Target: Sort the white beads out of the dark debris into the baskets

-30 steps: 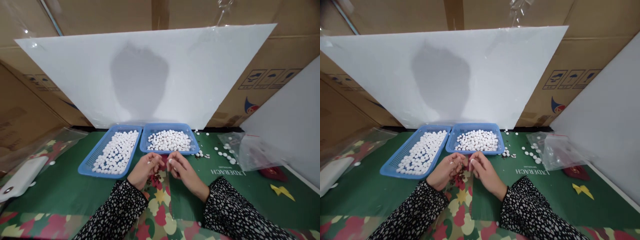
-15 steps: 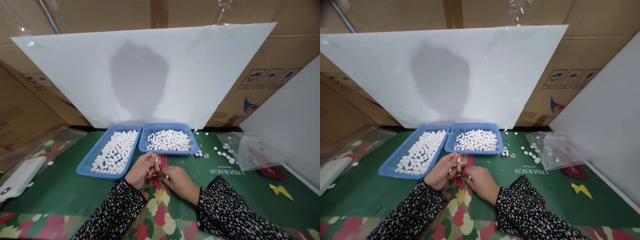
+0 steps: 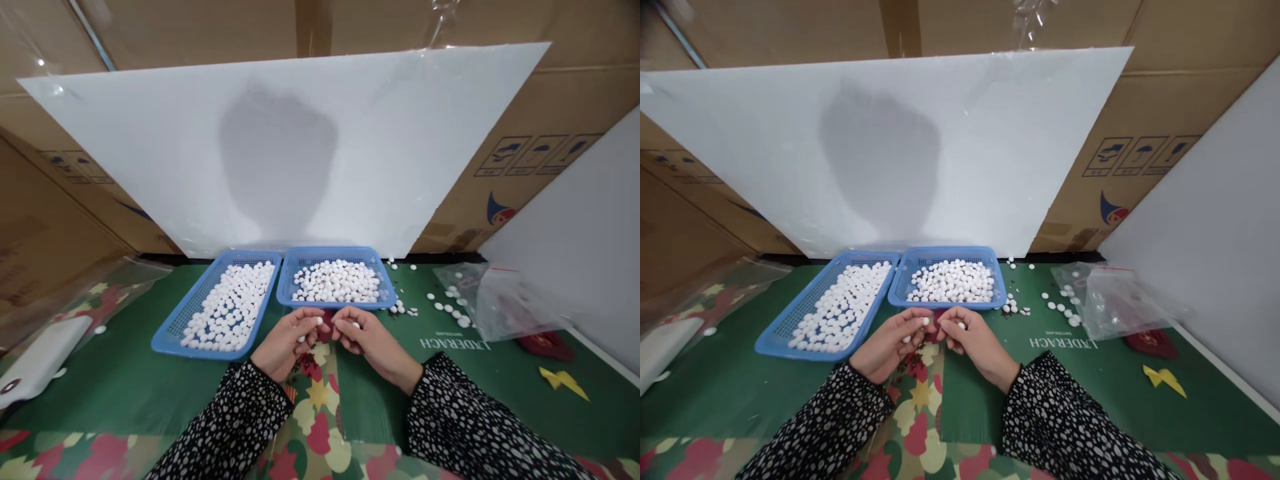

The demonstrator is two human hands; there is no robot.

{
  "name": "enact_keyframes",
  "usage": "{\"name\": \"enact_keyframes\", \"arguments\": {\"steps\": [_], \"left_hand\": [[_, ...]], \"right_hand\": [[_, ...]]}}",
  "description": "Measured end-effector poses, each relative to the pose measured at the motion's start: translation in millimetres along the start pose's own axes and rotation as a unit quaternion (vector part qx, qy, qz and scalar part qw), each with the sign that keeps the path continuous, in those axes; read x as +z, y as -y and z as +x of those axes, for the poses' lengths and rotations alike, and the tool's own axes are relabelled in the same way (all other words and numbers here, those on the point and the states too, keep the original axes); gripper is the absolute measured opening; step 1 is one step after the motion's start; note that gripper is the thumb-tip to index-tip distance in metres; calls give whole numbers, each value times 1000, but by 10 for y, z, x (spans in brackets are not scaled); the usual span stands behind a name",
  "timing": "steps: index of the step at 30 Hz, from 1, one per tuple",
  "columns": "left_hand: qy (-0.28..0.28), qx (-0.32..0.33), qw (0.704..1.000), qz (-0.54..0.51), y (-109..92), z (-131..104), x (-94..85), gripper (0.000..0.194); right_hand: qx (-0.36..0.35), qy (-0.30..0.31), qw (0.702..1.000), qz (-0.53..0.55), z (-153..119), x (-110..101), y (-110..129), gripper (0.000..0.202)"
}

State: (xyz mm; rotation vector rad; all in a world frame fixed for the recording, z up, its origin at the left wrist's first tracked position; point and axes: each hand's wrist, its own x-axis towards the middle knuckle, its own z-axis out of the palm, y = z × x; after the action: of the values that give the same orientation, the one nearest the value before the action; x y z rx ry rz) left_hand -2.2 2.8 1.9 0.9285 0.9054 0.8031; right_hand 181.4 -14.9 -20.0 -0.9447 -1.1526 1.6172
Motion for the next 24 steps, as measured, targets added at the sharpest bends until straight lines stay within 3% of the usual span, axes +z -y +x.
{"name": "enact_keyframes", "arguments": {"steps": [4, 9, 13, 24], "left_hand": [[1, -7, 1000, -13, 17, 3, 21, 27], [6, -14, 998, -53, 56, 23, 24, 30], [9, -16, 998, -60, 64, 29, 23, 34], [-2, 23, 999, -28, 141, 34, 4, 30]], "right_hand": [[0, -19, 999, 36, 25, -23, -11, 29], [17, 7, 998, 67, 10, -15, 3, 30], [-17, 18, 1000, 9, -24, 16, 34, 19], [-94, -40, 983, -152, -54, 67, 77, 9]]}}
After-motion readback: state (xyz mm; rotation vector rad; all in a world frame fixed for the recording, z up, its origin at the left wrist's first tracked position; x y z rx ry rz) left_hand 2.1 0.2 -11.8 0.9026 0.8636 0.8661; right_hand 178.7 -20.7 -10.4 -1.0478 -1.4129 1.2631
